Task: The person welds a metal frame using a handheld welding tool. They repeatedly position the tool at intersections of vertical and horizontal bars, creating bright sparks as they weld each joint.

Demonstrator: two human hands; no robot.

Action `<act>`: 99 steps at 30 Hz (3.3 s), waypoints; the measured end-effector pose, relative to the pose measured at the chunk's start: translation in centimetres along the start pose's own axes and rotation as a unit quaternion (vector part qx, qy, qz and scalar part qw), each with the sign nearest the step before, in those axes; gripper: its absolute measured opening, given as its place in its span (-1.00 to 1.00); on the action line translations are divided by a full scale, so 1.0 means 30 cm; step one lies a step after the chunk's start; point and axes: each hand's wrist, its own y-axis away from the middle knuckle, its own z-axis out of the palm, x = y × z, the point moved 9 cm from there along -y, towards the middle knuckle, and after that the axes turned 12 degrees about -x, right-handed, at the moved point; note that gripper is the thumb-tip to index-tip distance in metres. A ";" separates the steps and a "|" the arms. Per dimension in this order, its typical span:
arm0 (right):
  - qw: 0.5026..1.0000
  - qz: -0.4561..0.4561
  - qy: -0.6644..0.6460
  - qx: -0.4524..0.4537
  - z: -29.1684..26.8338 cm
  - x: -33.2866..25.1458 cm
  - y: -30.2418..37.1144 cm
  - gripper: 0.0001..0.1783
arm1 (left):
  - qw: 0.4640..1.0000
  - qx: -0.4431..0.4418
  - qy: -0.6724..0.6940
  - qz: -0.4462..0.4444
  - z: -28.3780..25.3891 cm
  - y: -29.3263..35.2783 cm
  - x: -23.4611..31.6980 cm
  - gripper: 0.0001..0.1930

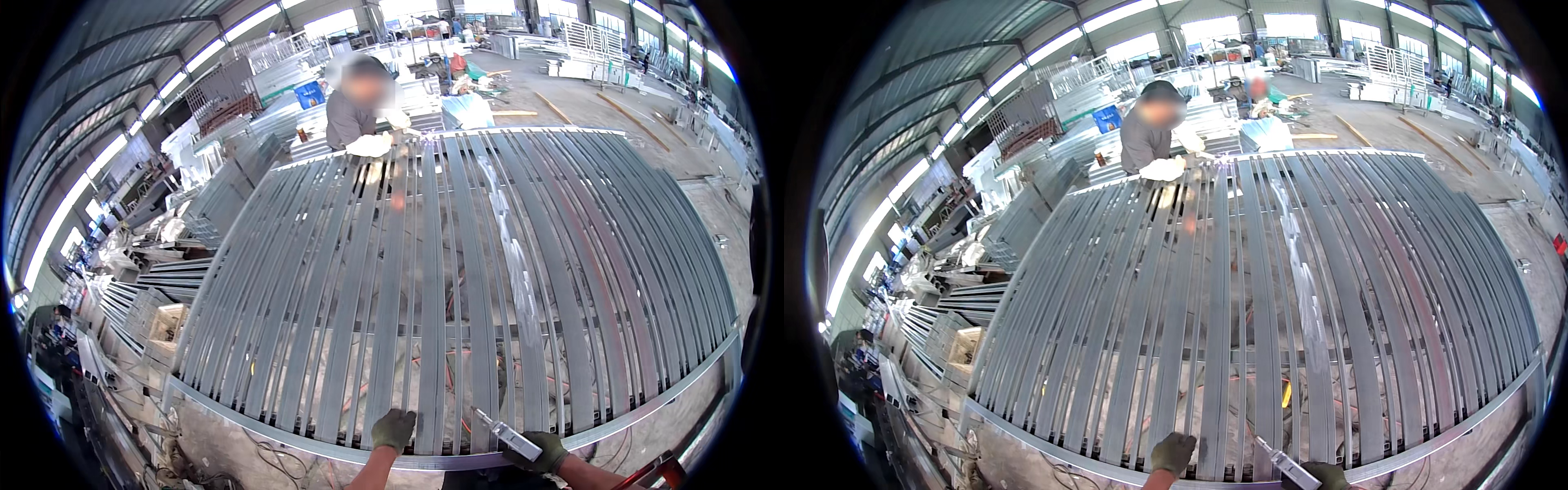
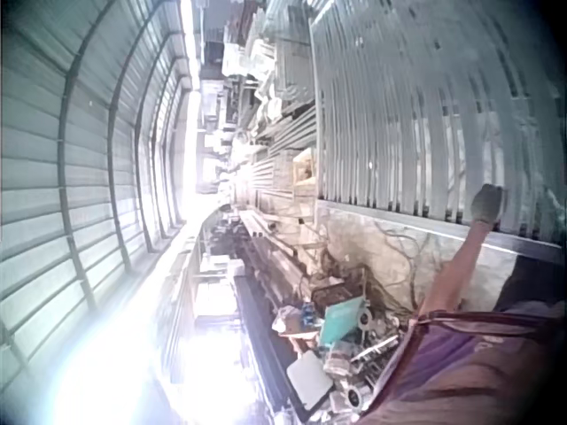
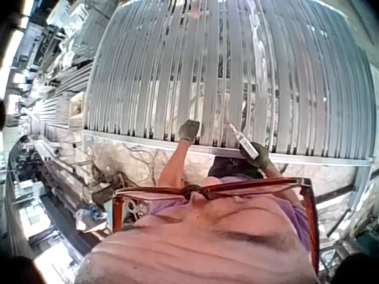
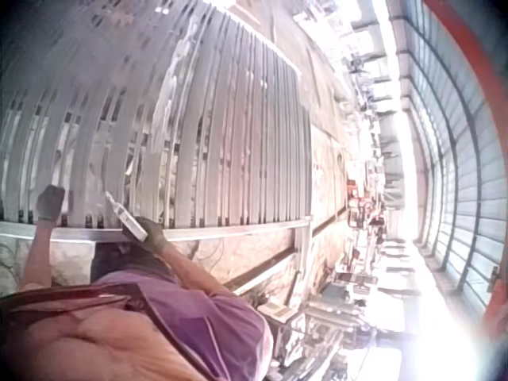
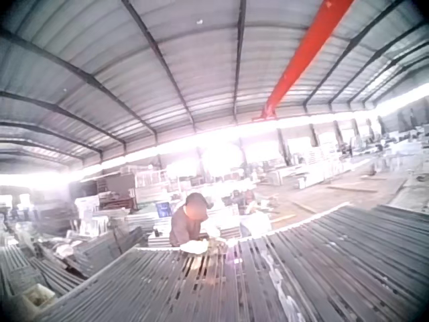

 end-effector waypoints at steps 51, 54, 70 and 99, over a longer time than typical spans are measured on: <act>0.855 0.188 -0.330 0.354 0.103 0.397 0.090 -0.56 | 0.921 -0.271 -0.270 0.072 0.019 -0.287 0.023 -0.41; 0.846 0.158 -0.357 0.363 0.128 0.421 0.116 -0.54 | 0.923 -0.263 -0.270 0.081 0.034 -0.312 0.012 -0.42; 0.973 0.051 -0.214 -0.064 -0.229 -0.231 -0.192 -0.69 | 0.918 -0.295 -0.261 0.041 -0.008 -0.281 0.046 -0.39; 0.869 0.007 -0.144 -0.474 0.267 -0.294 -0.609 -0.12 | 0.932 -0.279 -0.231 0.024 0.042 -0.313 -0.019 -0.35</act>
